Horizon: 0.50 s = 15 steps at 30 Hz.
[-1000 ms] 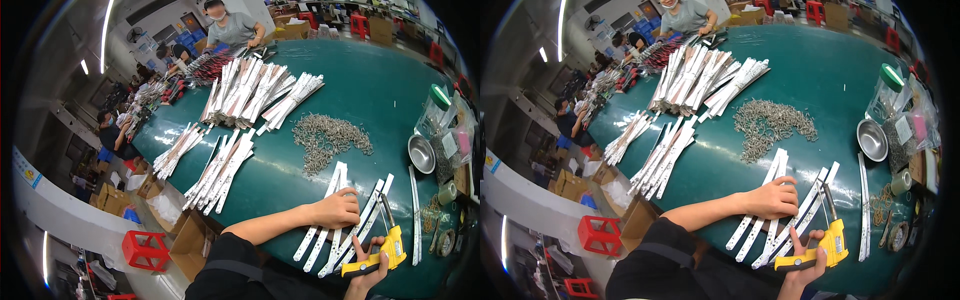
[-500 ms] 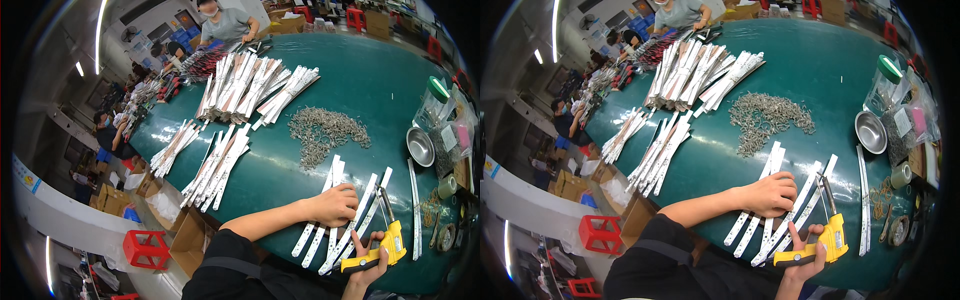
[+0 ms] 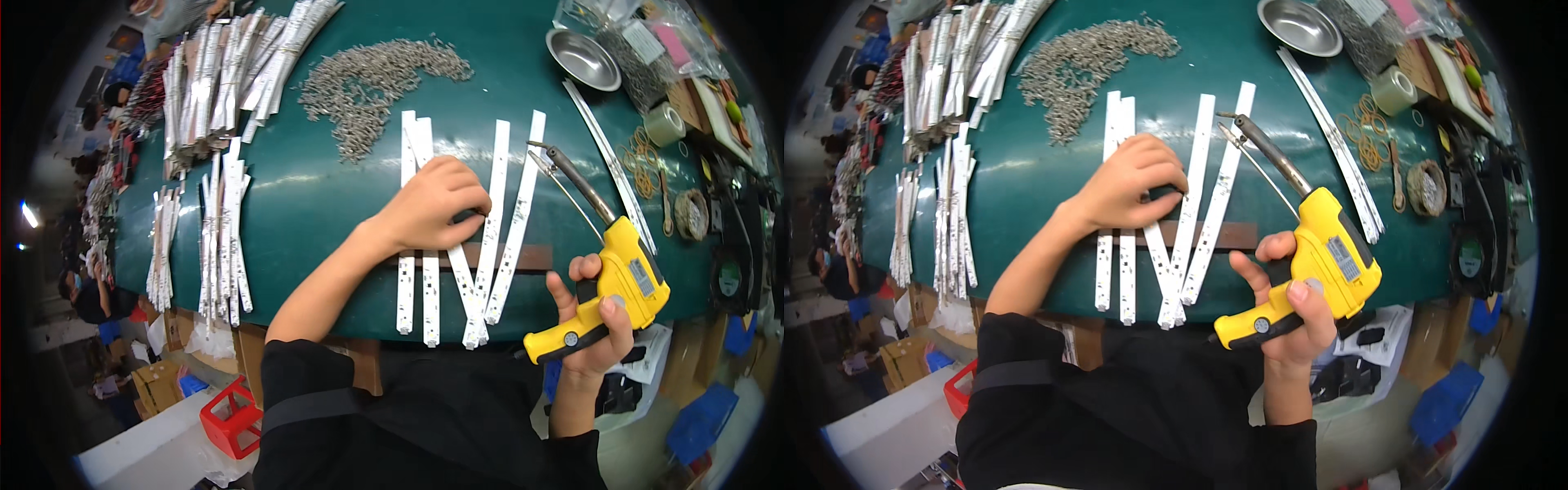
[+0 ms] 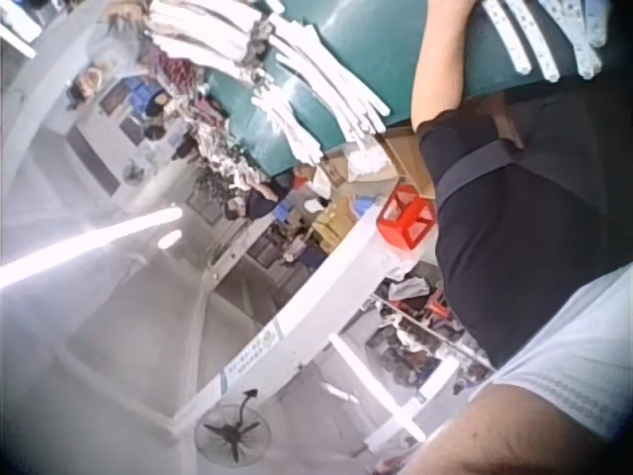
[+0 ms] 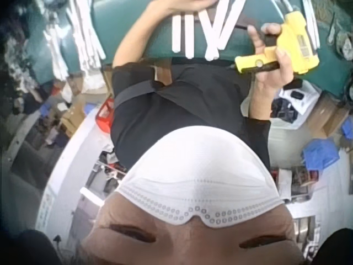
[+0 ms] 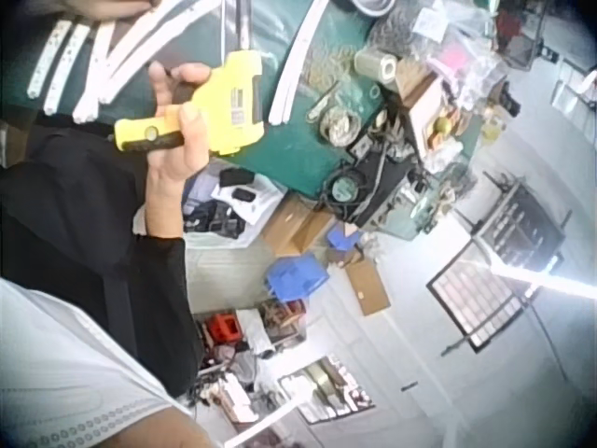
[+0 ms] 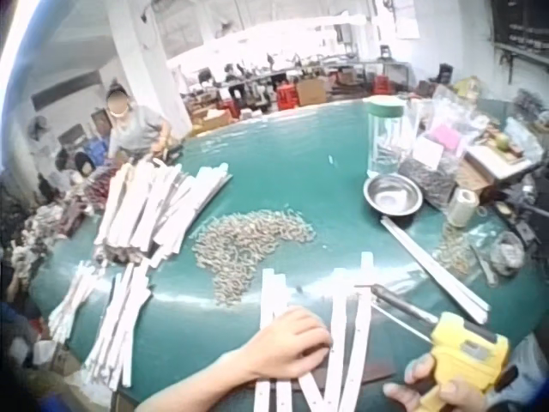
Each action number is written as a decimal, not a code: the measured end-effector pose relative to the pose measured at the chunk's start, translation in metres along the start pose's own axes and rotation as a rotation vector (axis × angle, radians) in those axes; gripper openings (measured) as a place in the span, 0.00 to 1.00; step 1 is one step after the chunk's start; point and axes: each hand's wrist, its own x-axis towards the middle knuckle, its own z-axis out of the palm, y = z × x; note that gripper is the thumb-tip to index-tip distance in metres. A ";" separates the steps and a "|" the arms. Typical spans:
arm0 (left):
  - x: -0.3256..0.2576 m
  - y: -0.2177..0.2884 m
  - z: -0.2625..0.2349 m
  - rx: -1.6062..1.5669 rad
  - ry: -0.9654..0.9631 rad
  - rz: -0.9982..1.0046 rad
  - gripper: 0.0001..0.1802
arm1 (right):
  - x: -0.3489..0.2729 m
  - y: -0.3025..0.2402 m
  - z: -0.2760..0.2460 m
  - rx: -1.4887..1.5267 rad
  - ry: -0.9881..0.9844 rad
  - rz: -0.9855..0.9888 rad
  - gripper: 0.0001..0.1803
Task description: The person solders components onto LED strips using a handheld soldering iron, binds a completed batch of strips with a rubber band, and arranges a new set of strips on a block to solder them.
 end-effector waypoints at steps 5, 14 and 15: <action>-0.003 0.000 0.004 0.001 -0.005 -0.056 0.09 | -0.021 -0.020 0.004 -0.487 0.049 0.047 0.41; -0.004 0.000 0.008 0.071 0.003 -0.030 0.08 | -0.033 -0.012 0.005 -0.610 0.050 0.172 0.44; -0.004 0.000 0.008 0.070 0.002 -0.031 0.08 | -0.033 -0.012 0.005 -0.606 0.048 0.189 0.44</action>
